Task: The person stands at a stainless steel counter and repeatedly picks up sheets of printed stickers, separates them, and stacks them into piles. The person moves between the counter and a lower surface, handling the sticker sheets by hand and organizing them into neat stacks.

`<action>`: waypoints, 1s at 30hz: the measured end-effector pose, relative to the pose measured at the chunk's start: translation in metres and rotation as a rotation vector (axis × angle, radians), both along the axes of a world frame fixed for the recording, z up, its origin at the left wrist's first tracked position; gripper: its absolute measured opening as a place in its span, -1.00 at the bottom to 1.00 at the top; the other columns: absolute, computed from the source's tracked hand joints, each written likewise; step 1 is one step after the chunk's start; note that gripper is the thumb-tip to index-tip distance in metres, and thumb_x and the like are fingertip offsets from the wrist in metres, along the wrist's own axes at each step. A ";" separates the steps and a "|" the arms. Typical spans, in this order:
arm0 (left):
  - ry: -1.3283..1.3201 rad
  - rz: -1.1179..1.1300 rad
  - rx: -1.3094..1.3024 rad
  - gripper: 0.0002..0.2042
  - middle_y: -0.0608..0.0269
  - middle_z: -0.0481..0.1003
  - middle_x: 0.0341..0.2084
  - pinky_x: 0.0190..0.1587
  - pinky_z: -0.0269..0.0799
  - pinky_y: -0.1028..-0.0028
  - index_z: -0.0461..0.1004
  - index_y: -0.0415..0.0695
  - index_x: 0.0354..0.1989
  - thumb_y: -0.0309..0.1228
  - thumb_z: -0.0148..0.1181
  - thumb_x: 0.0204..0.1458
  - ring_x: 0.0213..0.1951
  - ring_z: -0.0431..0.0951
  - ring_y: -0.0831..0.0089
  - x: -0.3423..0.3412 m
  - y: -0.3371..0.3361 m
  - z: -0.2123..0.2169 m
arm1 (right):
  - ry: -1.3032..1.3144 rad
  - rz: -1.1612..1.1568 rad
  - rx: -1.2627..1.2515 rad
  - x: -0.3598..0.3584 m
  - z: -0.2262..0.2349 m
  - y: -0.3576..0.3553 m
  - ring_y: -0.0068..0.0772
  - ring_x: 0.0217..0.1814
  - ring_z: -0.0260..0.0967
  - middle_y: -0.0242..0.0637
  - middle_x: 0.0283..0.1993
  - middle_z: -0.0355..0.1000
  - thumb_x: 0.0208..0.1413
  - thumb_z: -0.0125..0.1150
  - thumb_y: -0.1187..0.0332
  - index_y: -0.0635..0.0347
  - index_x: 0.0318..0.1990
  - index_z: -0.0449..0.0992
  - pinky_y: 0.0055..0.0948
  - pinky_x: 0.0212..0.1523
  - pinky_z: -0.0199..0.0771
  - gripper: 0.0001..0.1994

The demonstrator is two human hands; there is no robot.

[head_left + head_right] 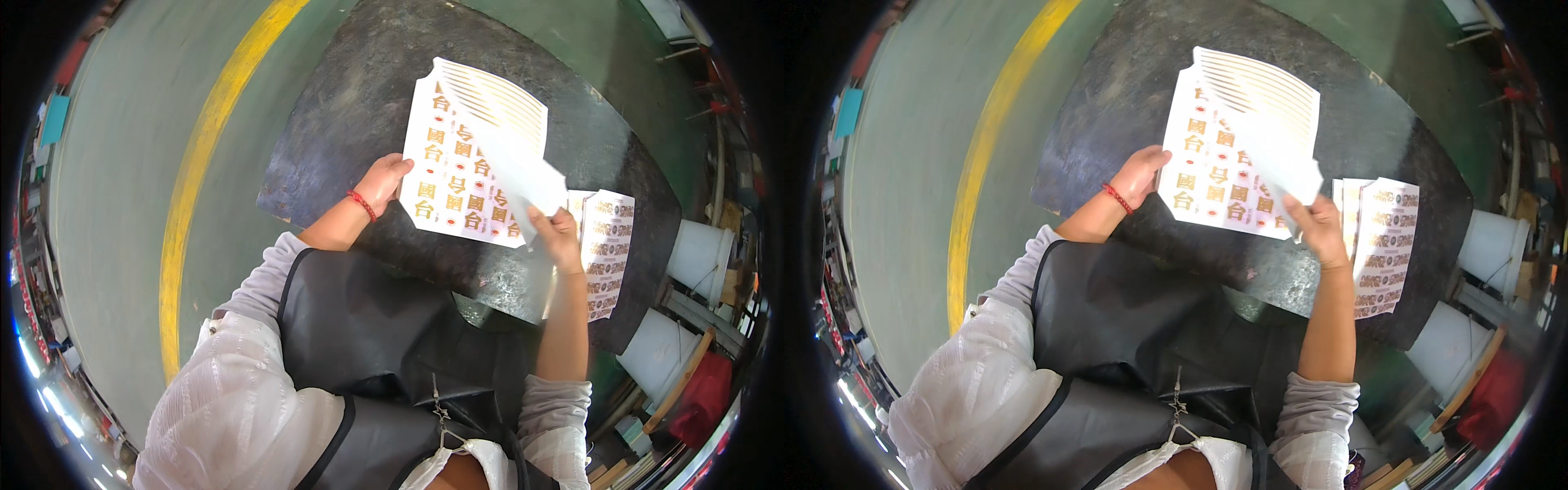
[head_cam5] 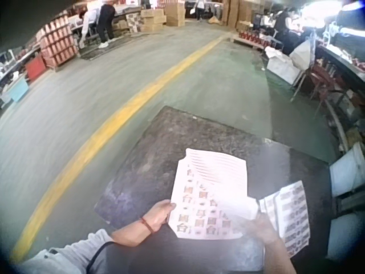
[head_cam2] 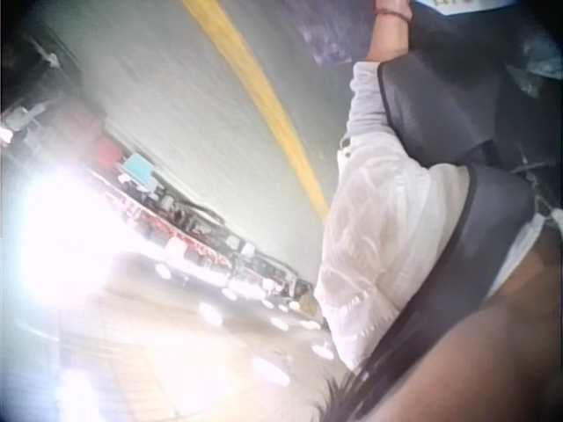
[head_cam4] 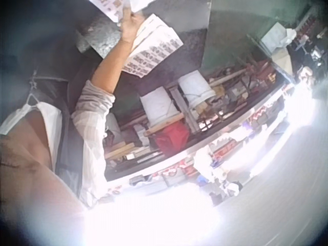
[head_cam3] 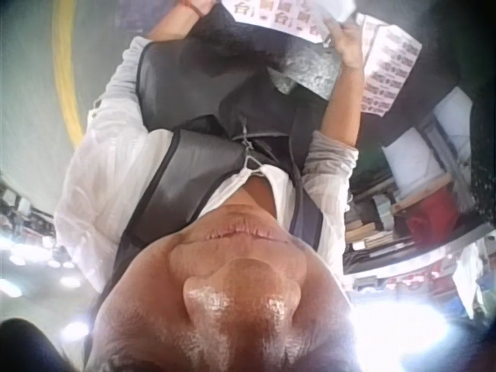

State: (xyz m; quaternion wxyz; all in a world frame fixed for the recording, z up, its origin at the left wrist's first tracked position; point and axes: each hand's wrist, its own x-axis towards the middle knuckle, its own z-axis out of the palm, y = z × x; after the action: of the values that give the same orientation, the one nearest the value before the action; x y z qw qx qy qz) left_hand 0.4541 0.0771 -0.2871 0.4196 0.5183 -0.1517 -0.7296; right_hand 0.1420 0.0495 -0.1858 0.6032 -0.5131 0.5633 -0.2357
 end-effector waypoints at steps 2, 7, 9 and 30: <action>-0.826 -0.072 -0.296 -0.59 0.11 0.51 -0.31 -0.23 0.42 0.37 0.34 -0.32 -0.04 -0.28 0.17 0.03 -0.25 0.53 0.34 -0.001 -0.003 -0.021 | 0.062 0.185 -0.308 0.015 -0.016 0.009 -0.67 -0.45 0.29 -0.39 -0.38 0.49 0.12 0.22 0.31 0.30 -0.20 0.53 -0.58 -0.40 0.36 -0.78; 0.007 0.003 -0.130 -0.67 0.22 0.42 -0.01 -0.01 0.37 0.38 0.34 -0.11 0.06 -0.21 -0.14 0.24 0.00 0.43 0.39 -0.017 -0.026 0.015 | 0.605 0.414 -0.730 0.056 -0.028 0.038 -0.08 0.07 0.34 -0.09 0.03 0.40 -0.11 0.08 0.48 0.19 -0.03 0.49 -0.26 0.05 0.40 -0.61; 0.478 0.027 -0.116 -0.50 0.11 0.31 0.14 0.19 0.24 0.23 0.18 -0.20 0.21 -0.08 -0.24 0.25 0.16 0.32 0.27 -0.023 -0.024 0.026 | 0.600 0.470 -0.745 0.070 -0.036 0.039 -0.06 -0.05 0.35 -0.09 -0.13 0.38 -0.13 0.08 0.47 0.14 -0.05 0.48 -0.15 -0.09 0.43 -0.61; 0.020 -0.113 0.008 -0.76 0.02 0.43 -0.21 -0.12 0.49 0.19 0.30 -0.32 -0.10 -0.62 -0.05 0.02 -0.21 0.51 0.18 -0.009 -0.030 -0.022 | 0.834 0.351 -0.386 -0.052 0.031 -0.006 -0.03 0.04 0.34 0.00 -0.06 0.36 -0.06 0.17 0.24 0.21 -0.07 0.45 -0.17 0.02 0.37 -0.62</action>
State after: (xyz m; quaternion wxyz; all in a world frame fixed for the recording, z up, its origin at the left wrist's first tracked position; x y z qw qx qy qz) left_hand 0.4448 0.0467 -0.3090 0.3774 0.5033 -0.1736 -0.7578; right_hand 0.0896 0.0431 -0.1550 0.2509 -0.7534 0.6078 -0.0050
